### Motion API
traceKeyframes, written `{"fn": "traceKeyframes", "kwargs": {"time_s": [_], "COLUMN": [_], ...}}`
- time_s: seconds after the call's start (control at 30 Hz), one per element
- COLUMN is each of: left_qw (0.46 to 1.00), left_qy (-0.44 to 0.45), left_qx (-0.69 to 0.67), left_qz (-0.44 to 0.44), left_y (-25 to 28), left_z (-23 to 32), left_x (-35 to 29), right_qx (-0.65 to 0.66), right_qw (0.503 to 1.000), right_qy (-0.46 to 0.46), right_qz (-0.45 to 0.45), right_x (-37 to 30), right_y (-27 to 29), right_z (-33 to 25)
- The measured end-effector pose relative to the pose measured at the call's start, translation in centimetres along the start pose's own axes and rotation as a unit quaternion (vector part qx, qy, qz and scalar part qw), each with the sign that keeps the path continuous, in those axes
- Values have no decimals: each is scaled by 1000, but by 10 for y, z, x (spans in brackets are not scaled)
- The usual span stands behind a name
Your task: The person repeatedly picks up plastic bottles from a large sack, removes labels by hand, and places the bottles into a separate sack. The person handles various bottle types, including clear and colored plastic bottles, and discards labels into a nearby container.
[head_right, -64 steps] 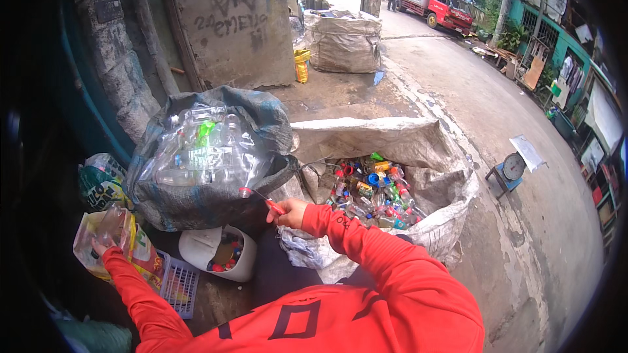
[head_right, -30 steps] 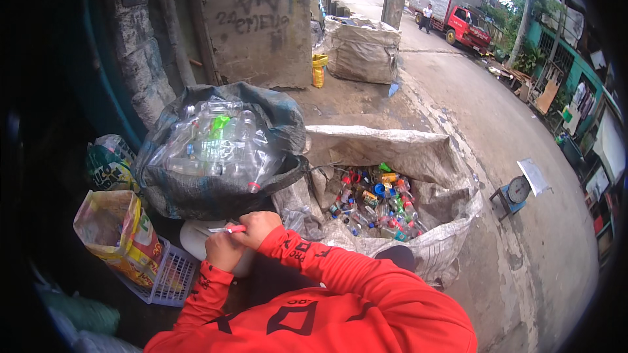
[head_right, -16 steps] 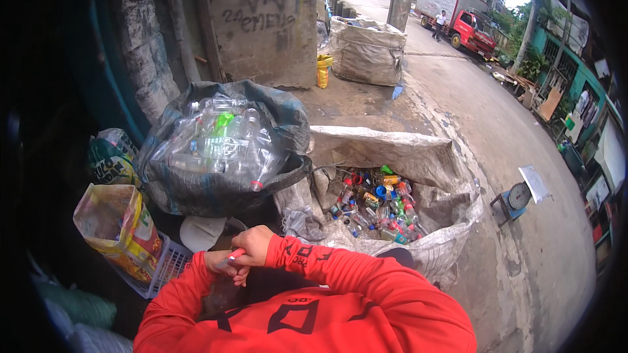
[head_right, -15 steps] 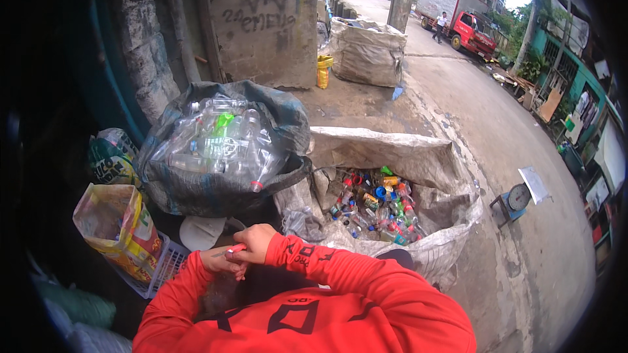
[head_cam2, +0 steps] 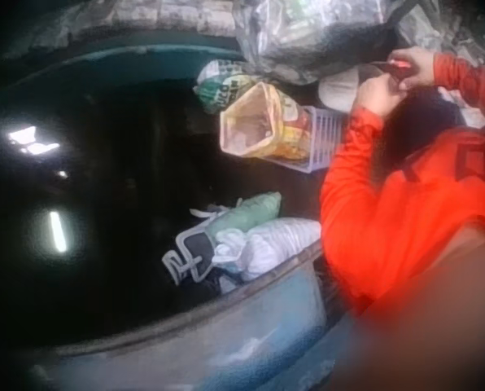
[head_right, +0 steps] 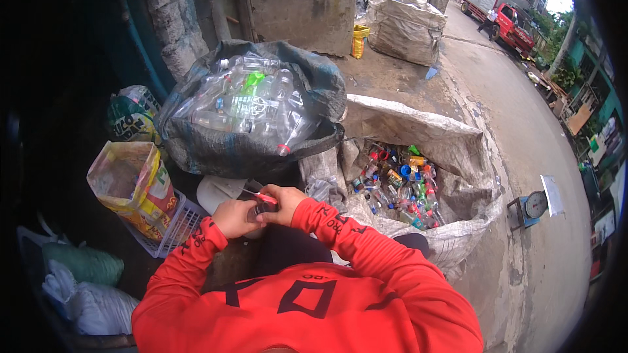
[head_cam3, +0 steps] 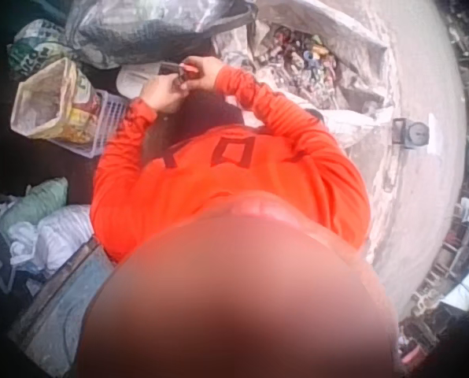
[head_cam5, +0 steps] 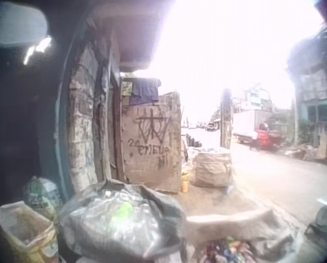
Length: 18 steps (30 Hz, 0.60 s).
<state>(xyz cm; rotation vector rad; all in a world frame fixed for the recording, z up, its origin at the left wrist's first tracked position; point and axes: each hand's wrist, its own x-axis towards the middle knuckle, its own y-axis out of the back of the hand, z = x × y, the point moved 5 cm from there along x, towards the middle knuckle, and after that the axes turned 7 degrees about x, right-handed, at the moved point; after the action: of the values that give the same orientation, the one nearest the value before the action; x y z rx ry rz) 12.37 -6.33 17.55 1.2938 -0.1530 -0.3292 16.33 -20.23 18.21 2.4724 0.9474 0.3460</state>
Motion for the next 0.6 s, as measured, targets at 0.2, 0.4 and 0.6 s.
{"fn": "traceKeyframes", "kwargs": {"time_s": [0.2, 0.4, 0.6], "left_qw": [986, 596, 656], "left_qy": [-74, -146, -28], "left_qx": [-139, -615, -659], "left_qz": [-60, -495, -368], "left_y": [-18, -96, -141], "left_z": [-11, -15, -71], "left_x": [4, -34, -79], "right_qx": [16, 62, 34], "right_qw": [998, 976, 995], "right_qy": [51, 166, -35], "right_qz": [-36, -128, -81], "right_x": [-5, -19, 0], "right_y": [-13, -32, -54], "right_z": [-4, -7, 51]}}
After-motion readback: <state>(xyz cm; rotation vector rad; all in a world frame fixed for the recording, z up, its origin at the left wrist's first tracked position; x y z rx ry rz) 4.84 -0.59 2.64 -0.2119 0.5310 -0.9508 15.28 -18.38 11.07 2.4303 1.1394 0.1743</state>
